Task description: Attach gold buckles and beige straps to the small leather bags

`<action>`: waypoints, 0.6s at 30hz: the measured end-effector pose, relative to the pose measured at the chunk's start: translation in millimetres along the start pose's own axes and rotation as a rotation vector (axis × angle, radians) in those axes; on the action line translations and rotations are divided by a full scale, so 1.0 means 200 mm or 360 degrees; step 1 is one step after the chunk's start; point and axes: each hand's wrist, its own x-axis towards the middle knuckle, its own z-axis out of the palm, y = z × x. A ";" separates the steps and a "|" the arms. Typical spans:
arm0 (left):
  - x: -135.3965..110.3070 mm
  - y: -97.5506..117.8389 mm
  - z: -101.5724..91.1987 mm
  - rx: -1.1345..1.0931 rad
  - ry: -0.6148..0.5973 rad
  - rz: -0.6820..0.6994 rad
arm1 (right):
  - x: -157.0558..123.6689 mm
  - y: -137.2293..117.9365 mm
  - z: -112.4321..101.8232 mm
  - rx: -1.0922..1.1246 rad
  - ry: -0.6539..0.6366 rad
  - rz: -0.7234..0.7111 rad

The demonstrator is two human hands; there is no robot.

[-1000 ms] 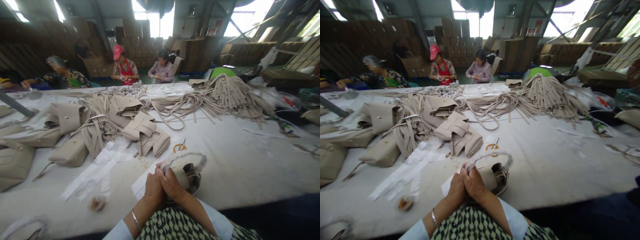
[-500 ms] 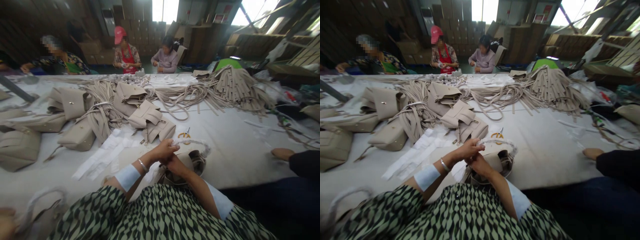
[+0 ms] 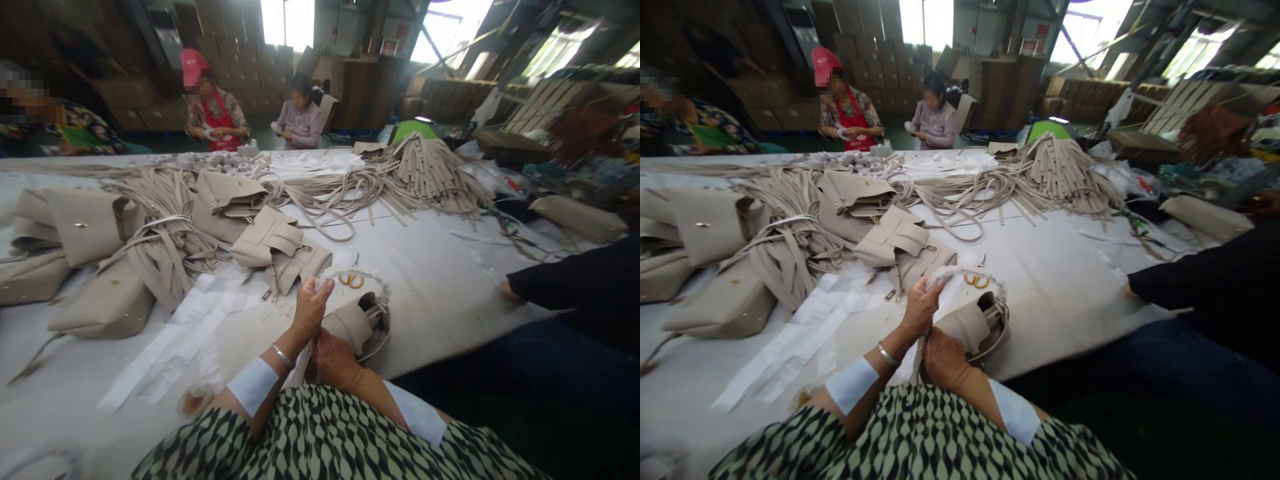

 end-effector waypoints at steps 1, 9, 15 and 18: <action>-0.01 -0.02 0.00 0.0067 -0.0011 0.0018 | 0.00 0.00 0.00 -0.0038 -0.0007 -0.0003; -0.16 -0.14 -0.13 0.0663 -0.0394 0.0121 | 0.02 0.04 -0.04 -0.0098 -0.0071 -0.0088; -0.20 -0.16 -0.30 0.0637 -0.0687 -0.0051 | 0.02 0.07 -0.06 -0.0049 -0.0133 -0.0112; -0.18 -0.14 -0.37 0.0228 -0.0698 -0.0249 | 0.02 0.09 -0.06 -0.0095 -0.0176 -0.0099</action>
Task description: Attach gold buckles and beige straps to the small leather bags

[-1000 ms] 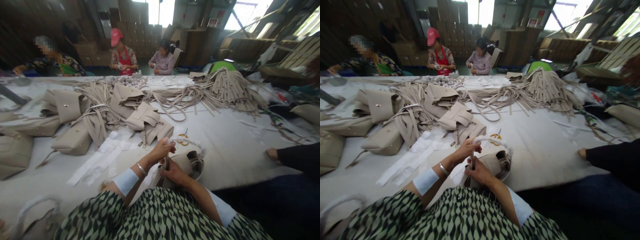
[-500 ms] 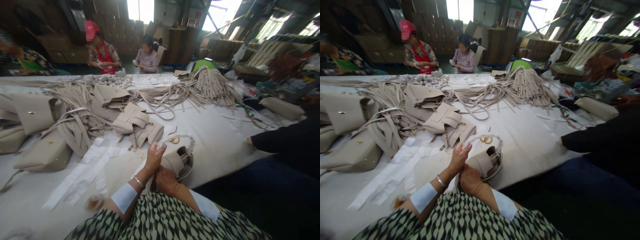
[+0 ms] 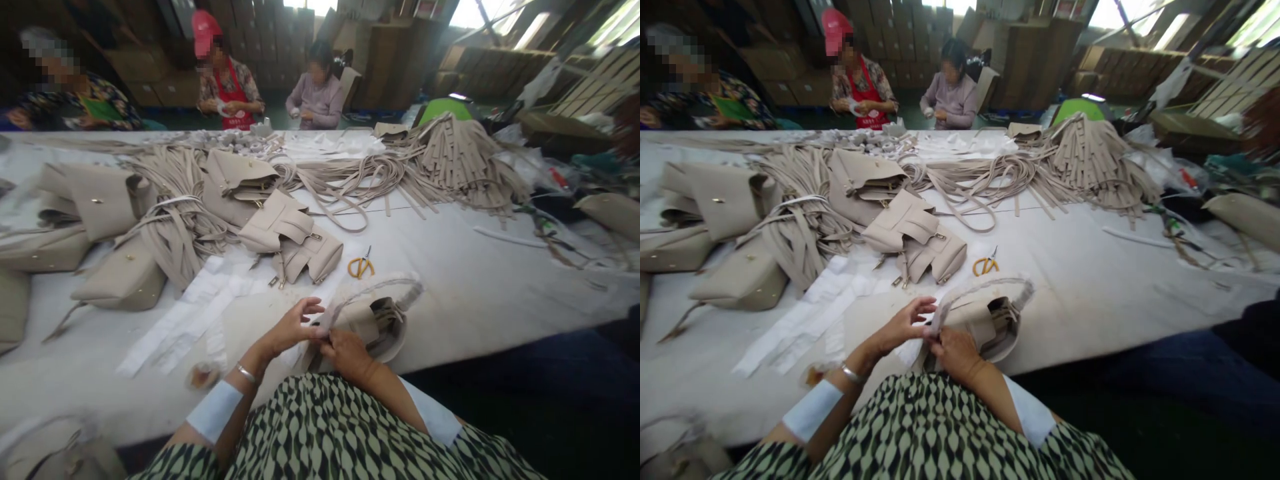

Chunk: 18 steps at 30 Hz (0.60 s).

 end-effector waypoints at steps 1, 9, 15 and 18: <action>0.00 0.02 -0.01 -0.0145 0.0025 -0.0005 | 0.00 0.00 0.00 -0.0021 -0.0015 -0.0003; 0.13 0.16 0.19 -0.0061 0.0074 0.0158 | 0.02 0.02 0.02 -0.0214 -0.0068 -0.0032; 0.12 0.00 0.33 0.0520 0.0716 0.0262 | -0.06 0.04 0.04 -0.0221 -0.0088 0.0024; 0.09 -0.08 0.32 0.0920 0.0734 0.0296 | -0.07 0.04 0.06 -0.0194 -0.0112 -0.0017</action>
